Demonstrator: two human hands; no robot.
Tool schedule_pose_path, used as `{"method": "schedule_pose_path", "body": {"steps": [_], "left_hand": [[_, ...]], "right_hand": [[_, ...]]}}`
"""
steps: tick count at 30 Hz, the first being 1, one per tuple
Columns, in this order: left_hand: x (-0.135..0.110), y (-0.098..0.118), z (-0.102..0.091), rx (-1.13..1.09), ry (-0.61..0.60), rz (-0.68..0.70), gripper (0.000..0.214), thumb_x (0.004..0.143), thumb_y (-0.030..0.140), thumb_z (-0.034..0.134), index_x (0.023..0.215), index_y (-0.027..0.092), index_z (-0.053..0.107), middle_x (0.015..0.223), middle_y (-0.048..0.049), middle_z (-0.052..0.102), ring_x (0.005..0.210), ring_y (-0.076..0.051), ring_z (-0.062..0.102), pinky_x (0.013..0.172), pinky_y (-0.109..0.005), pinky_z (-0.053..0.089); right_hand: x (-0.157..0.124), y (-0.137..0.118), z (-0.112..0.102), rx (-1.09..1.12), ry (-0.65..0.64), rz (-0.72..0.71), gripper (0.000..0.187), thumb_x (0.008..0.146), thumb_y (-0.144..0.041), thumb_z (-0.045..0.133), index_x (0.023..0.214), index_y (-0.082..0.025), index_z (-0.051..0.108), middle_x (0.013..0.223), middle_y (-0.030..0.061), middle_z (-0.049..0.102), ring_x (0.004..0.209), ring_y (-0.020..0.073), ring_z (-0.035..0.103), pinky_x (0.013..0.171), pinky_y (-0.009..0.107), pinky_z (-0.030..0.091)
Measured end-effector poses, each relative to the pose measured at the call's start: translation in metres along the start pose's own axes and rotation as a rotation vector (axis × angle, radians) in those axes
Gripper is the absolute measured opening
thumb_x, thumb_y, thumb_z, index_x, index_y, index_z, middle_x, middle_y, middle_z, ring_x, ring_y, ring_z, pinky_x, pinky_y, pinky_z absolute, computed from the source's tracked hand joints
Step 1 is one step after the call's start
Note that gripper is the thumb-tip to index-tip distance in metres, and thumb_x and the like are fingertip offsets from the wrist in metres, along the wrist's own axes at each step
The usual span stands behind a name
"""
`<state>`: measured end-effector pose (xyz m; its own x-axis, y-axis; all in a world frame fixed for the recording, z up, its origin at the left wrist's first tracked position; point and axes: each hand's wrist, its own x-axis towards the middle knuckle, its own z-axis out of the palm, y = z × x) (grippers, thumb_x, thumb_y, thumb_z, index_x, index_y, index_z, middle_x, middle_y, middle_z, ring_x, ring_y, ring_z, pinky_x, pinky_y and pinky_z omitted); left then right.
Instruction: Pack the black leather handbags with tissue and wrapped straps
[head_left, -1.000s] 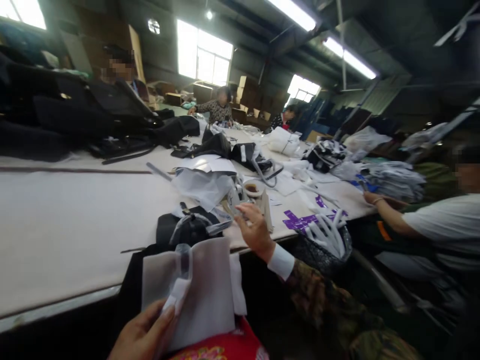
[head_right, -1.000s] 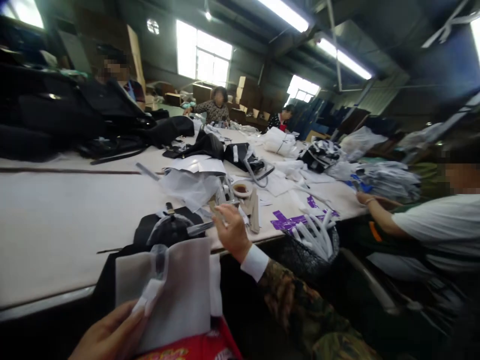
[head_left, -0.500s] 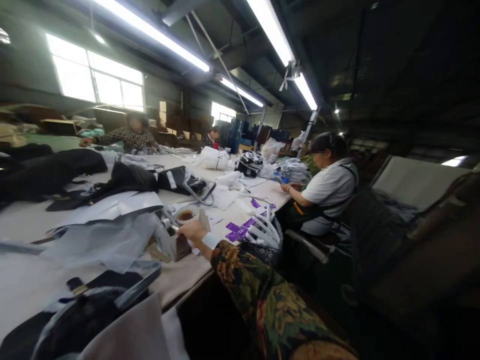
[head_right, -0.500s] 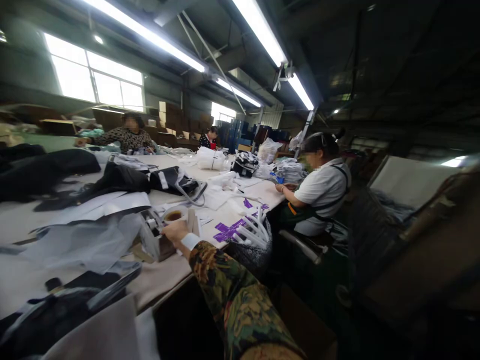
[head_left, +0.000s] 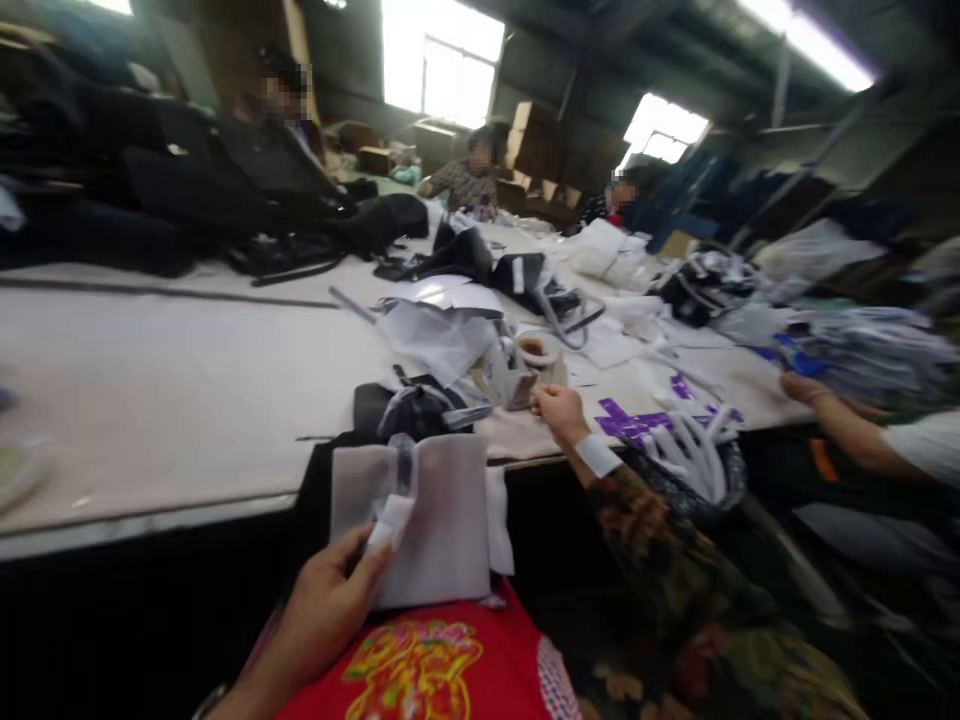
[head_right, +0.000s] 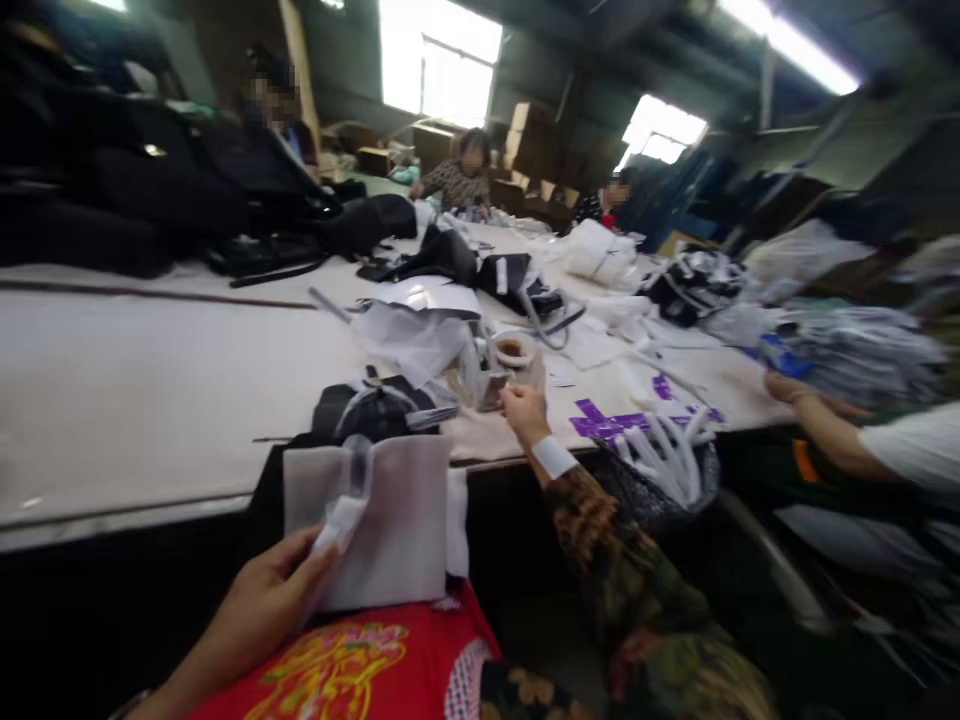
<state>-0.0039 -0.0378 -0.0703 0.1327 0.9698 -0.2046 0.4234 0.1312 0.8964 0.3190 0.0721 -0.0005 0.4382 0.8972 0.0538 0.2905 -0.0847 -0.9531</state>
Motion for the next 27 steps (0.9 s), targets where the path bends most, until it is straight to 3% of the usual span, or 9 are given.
{"method": "schedule_pose_path", "body": {"steps": [2, 4, 6, 8, 12, 16, 20, 24, 27], "left_hand": [[-0.005, 0.002, 0.001, -0.048, 0.002, -0.029, 0.042, 0.083, 0.054, 0.059, 0.100, 0.020, 0.076, 0.092, -0.0029, 0.078, 0.086, -0.025, 0.070, 0.074, -0.028, 0.055], [-0.007, 0.007, 0.003, -0.079, 0.002, -0.035, 0.041, 0.085, 0.052, 0.059, 0.101, 0.019, 0.075, 0.090, -0.0029, 0.077, 0.083, -0.023, 0.069, 0.071, -0.027, 0.053], [-0.008, 0.013, 0.005, -0.101, -0.008, -0.022, 0.039, 0.086, 0.050, 0.059, 0.102, 0.018, 0.074, 0.090, -0.0031, 0.076, 0.082, -0.022, 0.069, 0.069, -0.027, 0.053], [-0.010, 0.014, 0.006, -0.083, -0.001, 0.017, 0.036, 0.088, 0.047, 0.058, 0.104, 0.018, 0.073, 0.090, -0.0036, 0.076, 0.081, -0.022, 0.069, 0.069, -0.027, 0.053], [-0.012, 0.004, 0.007, 0.066, 0.115, 0.173, 0.027, 0.091, 0.038, 0.058, 0.105, 0.019, 0.071, 0.094, -0.0050, 0.075, 0.082, -0.021, 0.069, 0.073, -0.029, 0.053], [-0.012, -0.005, 0.009, 0.182, 0.191, 0.294, 0.022, 0.092, 0.032, 0.058, 0.106, 0.018, 0.069, 0.096, -0.0069, 0.073, 0.087, -0.022, 0.068, 0.080, -0.032, 0.053], [-0.014, -0.008, 0.009, 0.231, 0.193, 0.325, 0.021, 0.092, 0.029, 0.056, 0.104, 0.017, 0.068, 0.097, -0.0094, 0.072, 0.089, -0.024, 0.068, 0.079, -0.034, 0.053], [-0.015, -0.010, 0.007, 0.240, 0.172, 0.352, 0.020, 0.093, 0.028, 0.054, 0.101, 0.016, 0.068, 0.094, -0.0090, 0.072, 0.086, -0.024, 0.068, 0.078, -0.034, 0.052], [-0.014, -0.011, 0.007, 0.225, 0.165, 0.356, 0.020, 0.093, 0.028, 0.055, 0.102, 0.017, 0.068, 0.094, -0.0081, 0.072, 0.086, -0.024, 0.068, 0.079, -0.034, 0.051]], "right_hand": [[-0.023, 0.001, 0.012, 0.046, -0.141, 0.032, 0.029, 0.089, -0.040, 0.067, 0.081, -0.012, 0.066, 0.063, -0.0004, 0.061, 0.051, 0.0079, 0.050, 0.050, 0.021, 0.044], [-0.063, -0.002, 0.028, 0.082, -0.357, 0.044, 0.027, 0.080, -0.041, 0.074, 0.079, -0.014, 0.070, 0.063, 0.0007, 0.065, 0.052, 0.0097, 0.054, 0.050, 0.022, 0.044], [-0.110, -0.007, 0.049, 0.102, -0.655, 0.036, 0.025, 0.083, -0.039, 0.069, 0.077, -0.015, 0.072, 0.062, 0.0006, 0.066, 0.050, 0.0094, 0.054, 0.048, 0.021, 0.043], [-0.147, -0.008, 0.071, 0.065, -0.775, 0.098, 0.022, 0.084, -0.032, 0.066, 0.071, -0.015, 0.072, 0.058, -0.0001, 0.065, 0.046, 0.0080, 0.050, 0.044, 0.019, 0.038], [-0.169, 0.000, 0.099, -0.082, -0.700, 0.209, 0.024, 0.082, -0.020, 0.066, 0.058, -0.015, 0.068, 0.052, -0.0010, 0.061, 0.044, 0.0074, 0.046, 0.042, 0.019, 0.033], [-0.162, 0.011, 0.101, -0.137, -0.692, 0.220, 0.028, 0.083, -0.028, 0.070, 0.058, -0.016, 0.067, 0.051, -0.0011, 0.061, 0.043, 0.0078, 0.047, 0.042, 0.019, 0.033], [-0.162, 0.015, 0.103, -0.183, -0.665, 0.258, 0.032, 0.081, -0.038, 0.074, 0.059, -0.017, 0.066, 0.050, -0.0012, 0.061, 0.042, 0.0088, 0.048, 0.042, 0.020, 0.033], [-0.161, 0.015, 0.105, -0.325, -0.633, 0.151, 0.039, 0.078, -0.046, 0.076, 0.056, -0.016, 0.066, 0.050, 0.0003, 0.062, 0.045, 0.0101, 0.050, 0.046, 0.022, 0.034], [-0.159, 0.012, 0.101, -0.328, -0.667, 0.096, 0.032, 0.081, -0.038, 0.074, 0.059, -0.016, 0.070, 0.056, 0.0011, 0.066, 0.051, 0.0115, 0.055, 0.050, 0.023, 0.036]]}}
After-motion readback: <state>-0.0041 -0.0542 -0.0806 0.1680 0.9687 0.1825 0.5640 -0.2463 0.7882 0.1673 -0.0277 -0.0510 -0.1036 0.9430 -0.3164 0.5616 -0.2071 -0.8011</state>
